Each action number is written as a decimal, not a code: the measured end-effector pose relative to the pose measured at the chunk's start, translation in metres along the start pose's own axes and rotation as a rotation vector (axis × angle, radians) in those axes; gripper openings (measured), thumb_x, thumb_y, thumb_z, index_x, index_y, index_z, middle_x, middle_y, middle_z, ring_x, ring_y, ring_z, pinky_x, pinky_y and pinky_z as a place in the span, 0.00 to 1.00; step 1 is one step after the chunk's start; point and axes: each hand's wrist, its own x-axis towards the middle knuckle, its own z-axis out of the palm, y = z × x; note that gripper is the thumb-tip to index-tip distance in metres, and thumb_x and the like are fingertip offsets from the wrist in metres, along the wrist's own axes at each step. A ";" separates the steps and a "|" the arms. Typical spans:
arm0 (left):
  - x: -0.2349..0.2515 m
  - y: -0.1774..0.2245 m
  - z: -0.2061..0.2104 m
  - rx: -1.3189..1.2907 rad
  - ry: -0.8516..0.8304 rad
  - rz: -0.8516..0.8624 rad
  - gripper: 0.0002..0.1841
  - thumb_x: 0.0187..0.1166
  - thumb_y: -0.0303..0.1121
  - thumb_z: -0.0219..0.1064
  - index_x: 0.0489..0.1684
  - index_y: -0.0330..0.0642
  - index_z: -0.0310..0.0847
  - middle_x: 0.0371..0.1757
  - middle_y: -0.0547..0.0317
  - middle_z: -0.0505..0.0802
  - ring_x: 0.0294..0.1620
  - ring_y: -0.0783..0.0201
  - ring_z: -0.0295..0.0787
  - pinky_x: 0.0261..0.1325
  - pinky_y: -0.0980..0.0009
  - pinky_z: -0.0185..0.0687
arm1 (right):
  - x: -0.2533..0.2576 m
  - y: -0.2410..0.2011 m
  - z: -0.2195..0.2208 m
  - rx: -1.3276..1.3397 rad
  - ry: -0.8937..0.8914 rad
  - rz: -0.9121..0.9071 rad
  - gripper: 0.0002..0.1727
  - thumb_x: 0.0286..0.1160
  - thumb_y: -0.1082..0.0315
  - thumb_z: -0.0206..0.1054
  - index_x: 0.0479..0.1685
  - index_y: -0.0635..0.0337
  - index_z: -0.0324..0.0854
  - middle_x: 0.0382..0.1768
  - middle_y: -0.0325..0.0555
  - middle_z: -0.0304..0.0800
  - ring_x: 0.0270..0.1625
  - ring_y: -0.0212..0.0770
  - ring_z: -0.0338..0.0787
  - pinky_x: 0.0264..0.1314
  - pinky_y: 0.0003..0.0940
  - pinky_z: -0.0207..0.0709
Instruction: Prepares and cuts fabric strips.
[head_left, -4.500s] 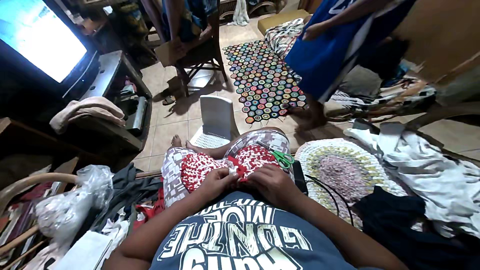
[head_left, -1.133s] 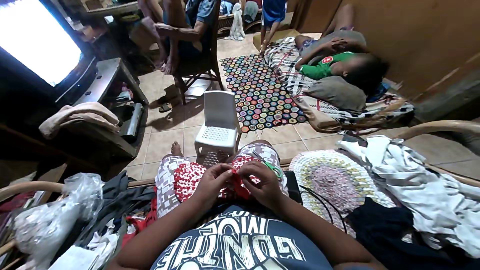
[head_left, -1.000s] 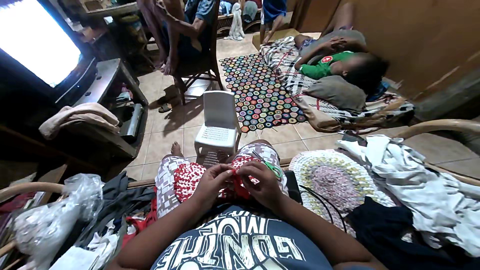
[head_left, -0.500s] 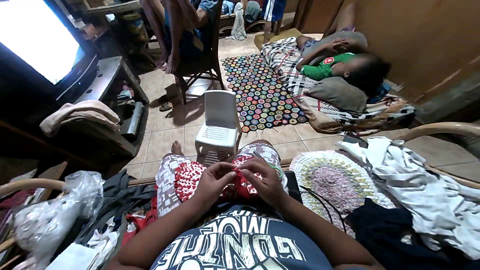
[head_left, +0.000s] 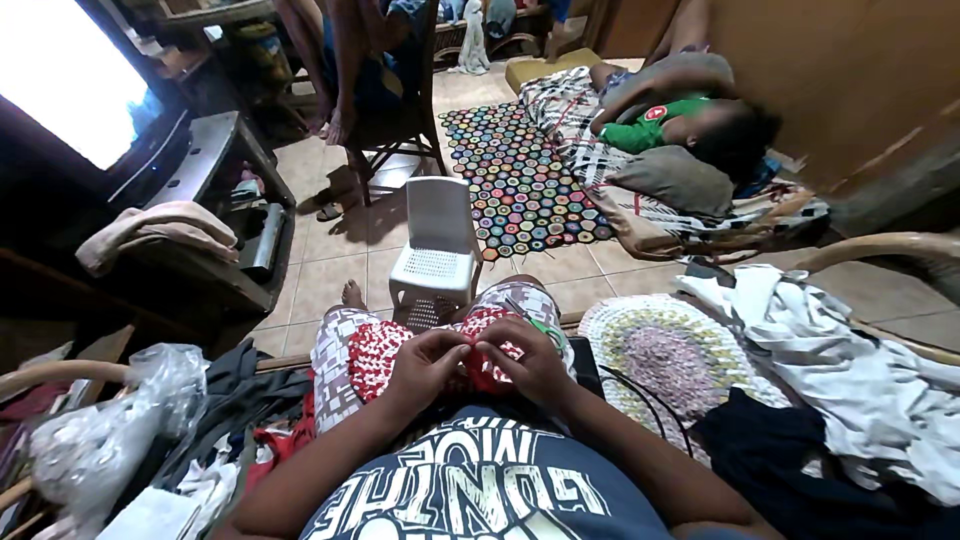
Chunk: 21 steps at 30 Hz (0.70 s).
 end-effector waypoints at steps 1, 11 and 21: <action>0.001 0.000 0.000 -0.007 0.008 -0.019 0.07 0.78 0.22 0.67 0.48 0.29 0.87 0.44 0.59 0.95 0.44 0.73 0.93 0.54 0.72 0.91 | 0.001 0.001 -0.007 0.008 0.027 0.050 0.12 0.79 0.66 0.68 0.46 0.68 0.89 0.44 0.47 0.93 0.46 0.29 0.91 0.55 0.26 0.85; 0.002 0.008 -0.002 -0.234 0.091 -0.290 0.07 0.82 0.23 0.64 0.50 0.31 0.84 0.43 0.57 0.93 0.42 0.66 0.93 0.48 0.68 0.92 | -0.012 0.058 -0.069 -0.646 -0.452 0.849 0.22 0.81 0.67 0.66 0.71 0.65 0.80 0.64 0.66 0.86 0.67 0.67 0.85 0.70 0.68 0.73; 0.002 0.007 -0.003 -0.235 0.096 -0.268 0.09 0.76 0.20 0.69 0.52 0.29 0.84 0.43 0.57 0.94 0.43 0.67 0.93 0.53 0.69 0.91 | -0.011 0.070 -0.062 -0.714 -0.440 0.785 0.25 0.76 0.72 0.67 0.75 0.62 0.78 0.62 0.64 0.88 0.68 0.66 0.86 0.70 0.67 0.74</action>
